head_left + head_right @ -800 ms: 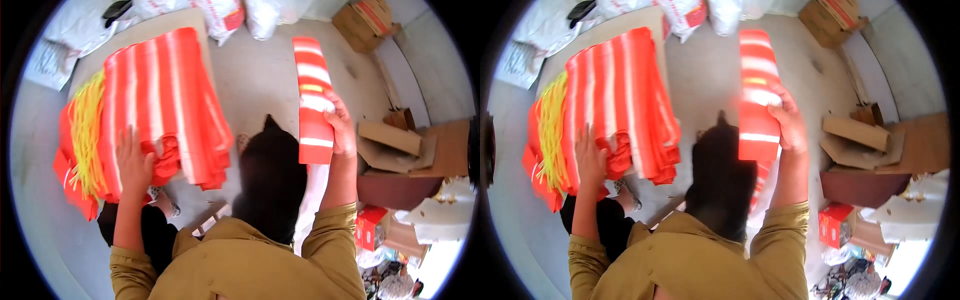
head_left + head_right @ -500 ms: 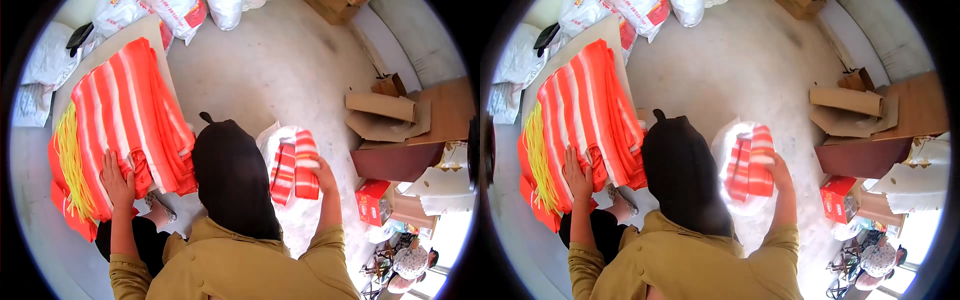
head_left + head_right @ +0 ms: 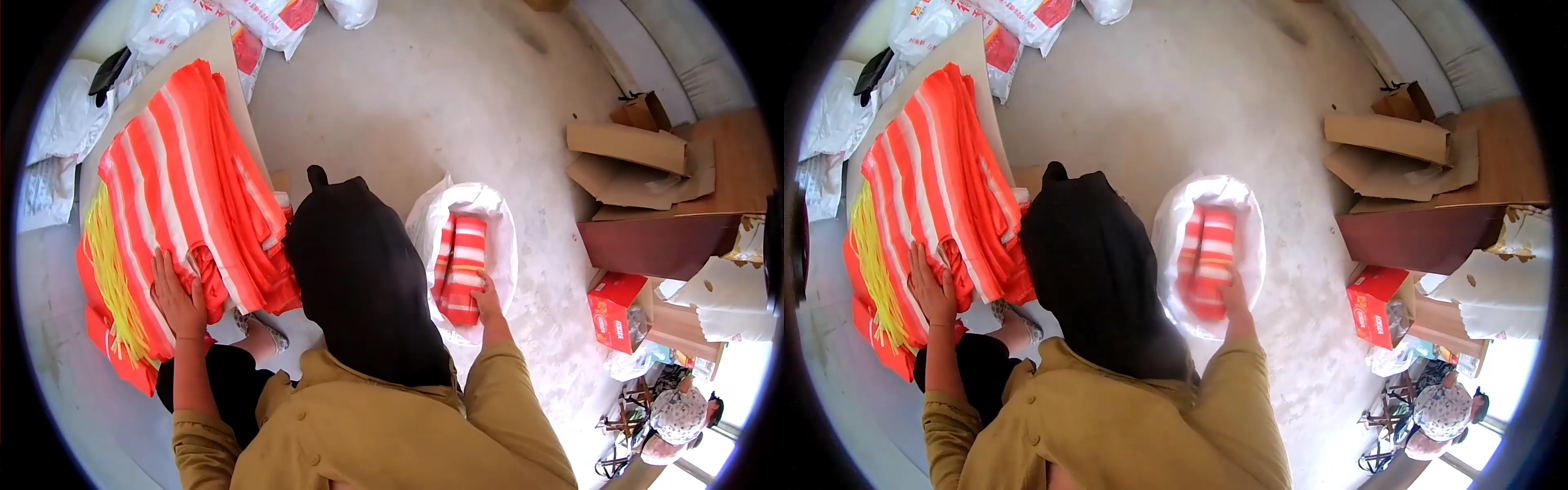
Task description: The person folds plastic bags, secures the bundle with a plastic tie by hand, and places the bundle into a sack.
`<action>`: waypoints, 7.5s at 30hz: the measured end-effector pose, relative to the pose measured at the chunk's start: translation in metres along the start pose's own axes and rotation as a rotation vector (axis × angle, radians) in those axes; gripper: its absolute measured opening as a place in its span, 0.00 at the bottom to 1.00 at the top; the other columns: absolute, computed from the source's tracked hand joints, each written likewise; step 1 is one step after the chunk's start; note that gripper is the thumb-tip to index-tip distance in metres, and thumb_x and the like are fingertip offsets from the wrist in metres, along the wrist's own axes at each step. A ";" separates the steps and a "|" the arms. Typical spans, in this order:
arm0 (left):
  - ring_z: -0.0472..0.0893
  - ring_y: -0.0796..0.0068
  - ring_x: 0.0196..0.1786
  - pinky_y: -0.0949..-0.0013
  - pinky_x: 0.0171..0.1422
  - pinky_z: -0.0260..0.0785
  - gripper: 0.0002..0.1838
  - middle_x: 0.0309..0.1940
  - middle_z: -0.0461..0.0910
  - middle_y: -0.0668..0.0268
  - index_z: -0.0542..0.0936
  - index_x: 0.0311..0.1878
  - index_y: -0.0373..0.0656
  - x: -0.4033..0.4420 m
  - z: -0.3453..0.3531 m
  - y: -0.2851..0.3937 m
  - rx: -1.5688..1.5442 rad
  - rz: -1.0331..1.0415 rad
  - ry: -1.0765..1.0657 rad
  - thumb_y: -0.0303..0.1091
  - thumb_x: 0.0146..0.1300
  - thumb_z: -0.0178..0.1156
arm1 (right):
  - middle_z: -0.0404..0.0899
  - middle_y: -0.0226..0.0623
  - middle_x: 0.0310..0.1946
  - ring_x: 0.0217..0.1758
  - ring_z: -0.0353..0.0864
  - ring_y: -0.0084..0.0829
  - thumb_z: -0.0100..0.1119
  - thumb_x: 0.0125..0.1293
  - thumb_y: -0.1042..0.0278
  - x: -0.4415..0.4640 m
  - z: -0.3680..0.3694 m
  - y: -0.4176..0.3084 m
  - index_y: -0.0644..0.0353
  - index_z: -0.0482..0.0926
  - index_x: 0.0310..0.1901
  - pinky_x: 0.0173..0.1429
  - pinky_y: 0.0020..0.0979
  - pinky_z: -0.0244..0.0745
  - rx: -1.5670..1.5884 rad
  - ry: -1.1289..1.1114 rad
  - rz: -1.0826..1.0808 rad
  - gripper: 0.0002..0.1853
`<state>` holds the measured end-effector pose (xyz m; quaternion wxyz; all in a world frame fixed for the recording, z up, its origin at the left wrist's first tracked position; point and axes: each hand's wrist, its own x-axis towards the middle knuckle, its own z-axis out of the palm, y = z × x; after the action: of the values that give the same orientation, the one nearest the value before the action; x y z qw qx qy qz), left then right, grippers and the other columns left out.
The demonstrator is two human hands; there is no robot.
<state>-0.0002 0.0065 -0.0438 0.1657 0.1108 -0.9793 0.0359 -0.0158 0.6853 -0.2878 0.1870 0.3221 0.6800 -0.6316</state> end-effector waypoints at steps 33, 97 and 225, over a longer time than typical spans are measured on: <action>0.56 0.52 0.89 0.47 0.88 0.50 0.38 0.87 0.59 0.57 0.60 0.86 0.45 0.000 0.005 -0.004 0.032 0.024 0.032 0.54 0.81 0.51 | 0.83 0.50 0.61 0.67 0.82 0.50 0.56 0.74 0.68 -0.044 0.035 0.024 0.52 0.82 0.65 0.70 0.46 0.77 -1.117 0.007 0.093 0.20; 0.54 0.42 0.88 0.35 0.87 0.50 0.31 0.88 0.56 0.58 0.70 0.82 0.57 0.044 -0.059 -0.088 -0.341 -0.227 -0.168 0.41 0.77 0.58 | 0.54 0.39 0.88 0.91 0.46 0.51 0.58 0.78 0.54 -0.202 0.546 -0.366 0.50 0.68 0.81 0.89 0.58 0.45 -1.460 -0.688 -1.709 0.33; 0.82 0.52 0.41 0.56 0.45 0.75 0.09 0.36 0.79 0.57 0.81 0.41 0.39 0.052 -0.079 -0.038 -0.822 -0.164 -0.064 0.25 0.60 0.72 | 0.87 0.41 0.48 0.53 0.85 0.45 0.65 0.69 0.72 -0.206 0.558 -0.364 0.61 0.87 0.46 0.54 0.43 0.82 -0.662 -0.944 -1.558 0.07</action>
<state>-0.0146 -0.0323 0.0489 0.1679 0.1140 -0.9047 -0.3745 -0.1979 0.0987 0.0431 0.0512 -0.5747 0.7010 -0.4192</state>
